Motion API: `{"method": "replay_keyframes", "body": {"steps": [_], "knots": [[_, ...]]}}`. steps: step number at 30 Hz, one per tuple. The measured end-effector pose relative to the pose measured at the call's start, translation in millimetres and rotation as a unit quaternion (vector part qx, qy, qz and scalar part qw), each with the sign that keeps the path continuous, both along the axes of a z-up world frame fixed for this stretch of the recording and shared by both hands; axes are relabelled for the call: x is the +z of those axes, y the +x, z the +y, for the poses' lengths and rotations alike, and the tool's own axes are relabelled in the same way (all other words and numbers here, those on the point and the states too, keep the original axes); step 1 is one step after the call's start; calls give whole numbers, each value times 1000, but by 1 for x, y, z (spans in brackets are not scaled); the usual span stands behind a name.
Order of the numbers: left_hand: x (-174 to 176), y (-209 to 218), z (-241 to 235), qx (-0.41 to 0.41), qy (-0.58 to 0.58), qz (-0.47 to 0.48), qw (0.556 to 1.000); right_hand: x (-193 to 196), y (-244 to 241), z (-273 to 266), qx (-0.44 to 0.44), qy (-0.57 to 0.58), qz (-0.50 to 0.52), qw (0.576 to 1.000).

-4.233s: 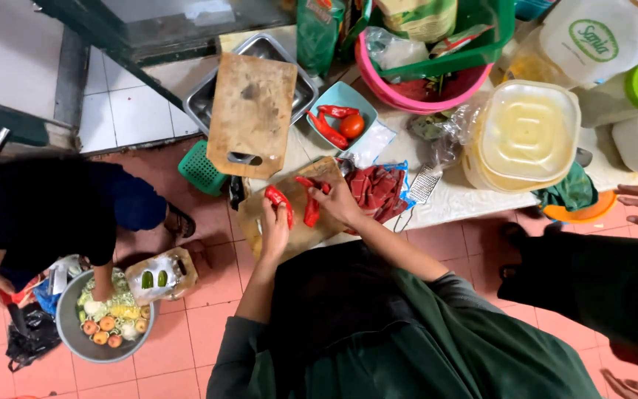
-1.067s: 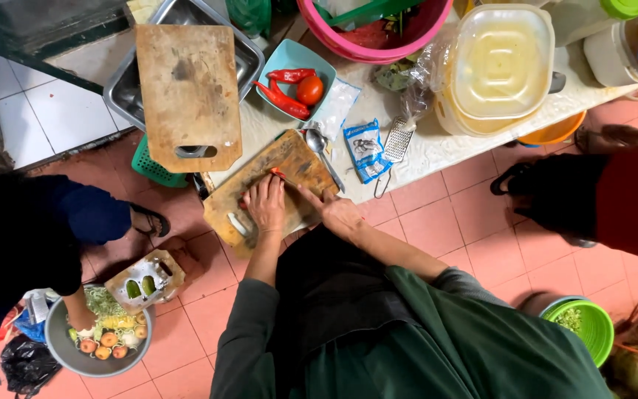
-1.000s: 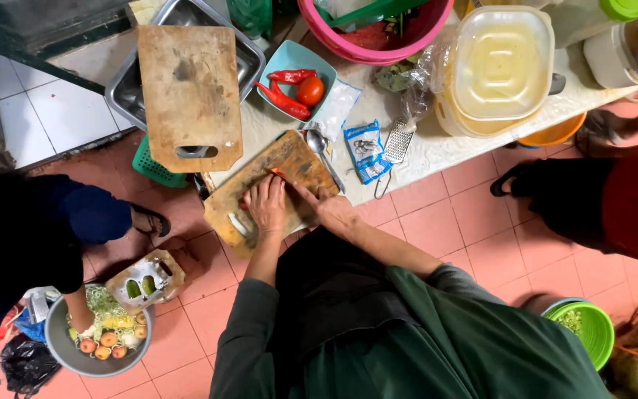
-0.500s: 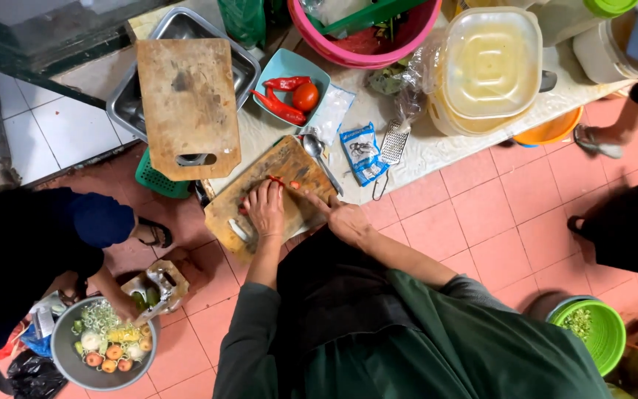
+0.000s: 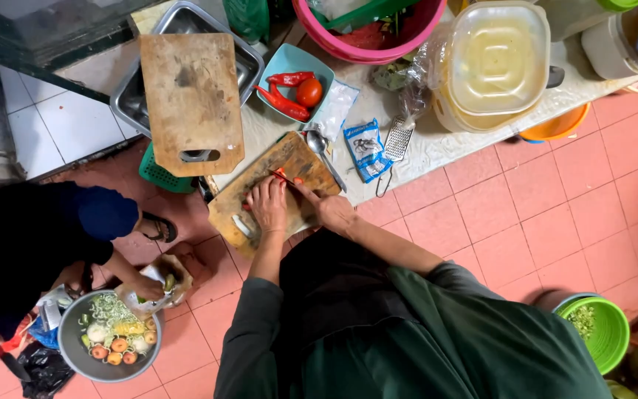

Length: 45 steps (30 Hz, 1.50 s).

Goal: The recorder adds seasoning to a large cooking pot and then chops red peppers on a cutting board.

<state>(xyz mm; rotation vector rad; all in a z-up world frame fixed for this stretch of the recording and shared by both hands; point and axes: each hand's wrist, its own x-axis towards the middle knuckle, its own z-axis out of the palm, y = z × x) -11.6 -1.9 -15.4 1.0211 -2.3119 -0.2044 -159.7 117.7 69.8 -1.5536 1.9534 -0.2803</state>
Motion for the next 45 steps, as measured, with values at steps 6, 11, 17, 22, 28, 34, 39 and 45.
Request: {"method": "replay_keyframes", "body": {"steps": [6, 11, 17, 22, 28, 34, 39, 45], "knots": [[-7, 3, -1, -1, 12, 15, 1000, 0, -1, 35, -30, 58, 26, 998], [-7, 0, -1, 12, 24, 26, 999, 1, 4, 25, -27, 54, 25, 998], [-10, -2, -3, 9, 17, 26, 999, -13, 8, -6, -27, 29, -2, 999], [-4, -2, -8, -9, 34, 45, 998, -10, 6, 18, -45, 5, -9, 999], [-9, -2, -5, -4, 32, 37, 999, -5, 7, 35, -58, 74, 19, 995], [-11, -1, -6, -4, 24, 39, 999, -24, 17, 19, -56, -13, 27, 998], [-12, 0, -4, 7, 28, 39, 999, 9, 21, 8, -47, 52, 45, 997], [-11, -1, -7, -2, 17, 46, 999, -21, 24, -2, -63, -14, 2, 998]]}}
